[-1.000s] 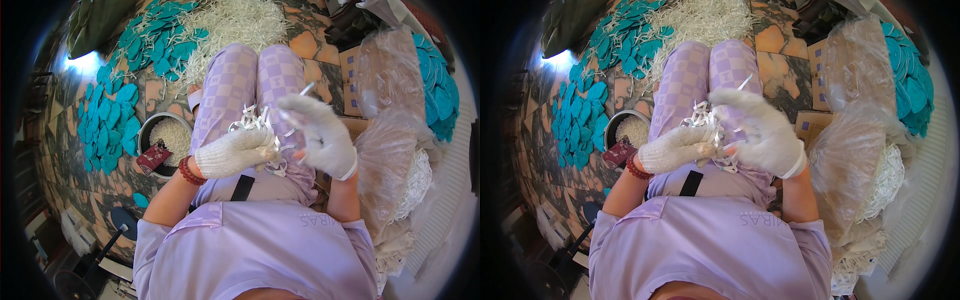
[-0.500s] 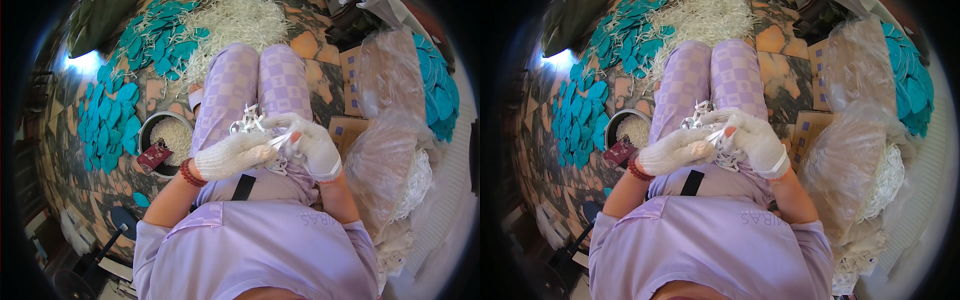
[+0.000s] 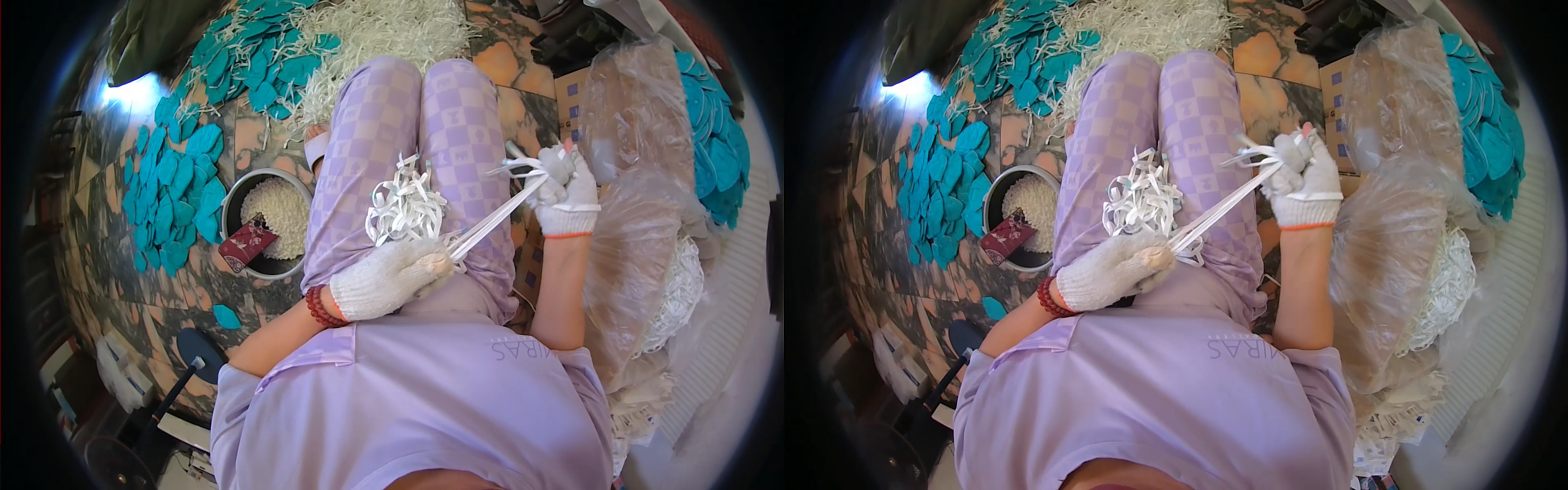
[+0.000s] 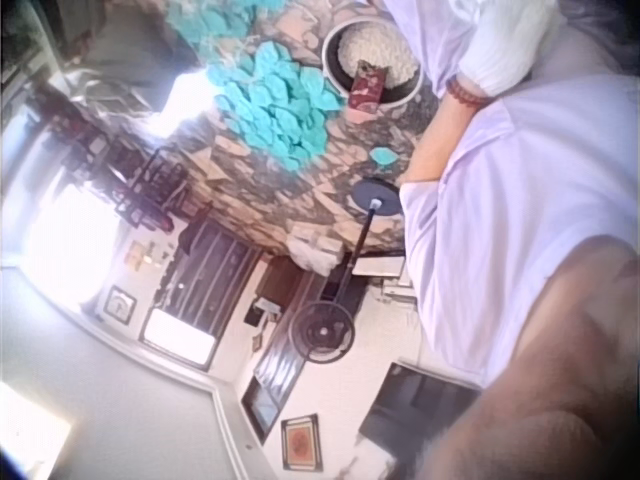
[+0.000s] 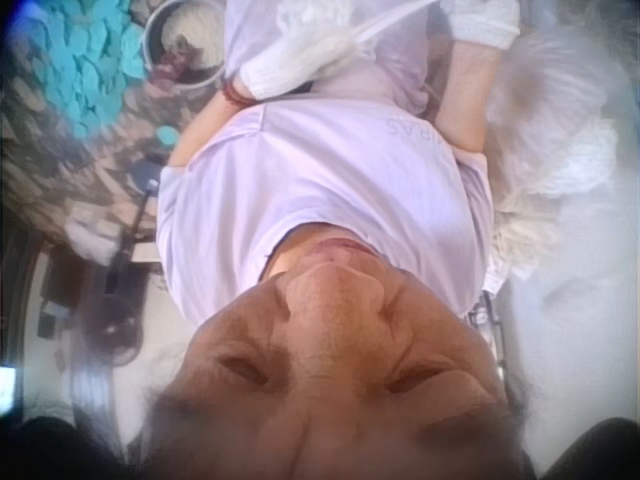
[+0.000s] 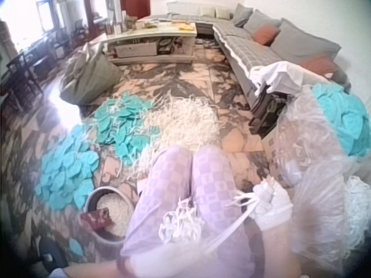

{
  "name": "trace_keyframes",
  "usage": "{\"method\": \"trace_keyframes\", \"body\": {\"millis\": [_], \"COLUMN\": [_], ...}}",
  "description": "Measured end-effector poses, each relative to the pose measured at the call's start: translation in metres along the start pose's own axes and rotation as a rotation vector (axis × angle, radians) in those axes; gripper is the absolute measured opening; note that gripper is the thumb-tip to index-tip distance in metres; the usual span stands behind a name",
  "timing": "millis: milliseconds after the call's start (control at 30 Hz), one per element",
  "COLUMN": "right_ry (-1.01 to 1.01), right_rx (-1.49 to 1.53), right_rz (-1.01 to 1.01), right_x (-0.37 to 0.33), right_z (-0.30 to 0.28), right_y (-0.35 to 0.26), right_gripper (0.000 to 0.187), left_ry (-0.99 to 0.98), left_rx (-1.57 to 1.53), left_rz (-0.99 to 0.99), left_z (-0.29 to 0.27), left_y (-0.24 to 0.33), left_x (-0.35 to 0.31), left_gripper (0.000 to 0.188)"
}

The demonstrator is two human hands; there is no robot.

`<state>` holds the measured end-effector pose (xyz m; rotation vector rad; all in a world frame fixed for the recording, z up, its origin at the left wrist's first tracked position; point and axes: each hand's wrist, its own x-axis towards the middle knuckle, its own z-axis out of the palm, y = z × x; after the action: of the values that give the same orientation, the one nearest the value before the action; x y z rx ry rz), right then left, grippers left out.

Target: The person organizes and prepares white elastic straps by hand, pulling them from a pile and organizing them for face mask assembly while seated on the floor.

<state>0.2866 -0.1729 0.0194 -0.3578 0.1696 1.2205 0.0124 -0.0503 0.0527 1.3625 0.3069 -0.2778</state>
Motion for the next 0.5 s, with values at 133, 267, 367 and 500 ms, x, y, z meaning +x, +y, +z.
{"method": "trace_keyframes", "body": {"millis": [133,267,367,500], "right_ry": [0.289,0.38,0.459,0.428], "right_rx": [-0.034,-0.058,-0.002,-0.117], "right_rz": [-0.098,-0.207,-0.403,-0.497], "right_x": [0.016,0.029,0.035,0.03], "right_z": [-0.007,-0.036,-0.049,-0.051], "right_y": [-0.014,-0.051,-0.083,-0.09], "right_gripper": [0.048,0.044,0.044,0.042], "left_ry": [0.002,-0.012,-0.037,-0.05], "left_rx": [-0.039,0.054,0.025,-0.187], "left_rz": [-0.027,-0.089,-0.11,-0.234], "left_z": [0.0,0.001,0.003,-0.003], "left_y": [0.006,0.004,0.003,0.003], "left_x": [-0.01,-0.019,-0.028,-0.034], "left_gripper": [0.036,0.035,0.035,0.036]}}
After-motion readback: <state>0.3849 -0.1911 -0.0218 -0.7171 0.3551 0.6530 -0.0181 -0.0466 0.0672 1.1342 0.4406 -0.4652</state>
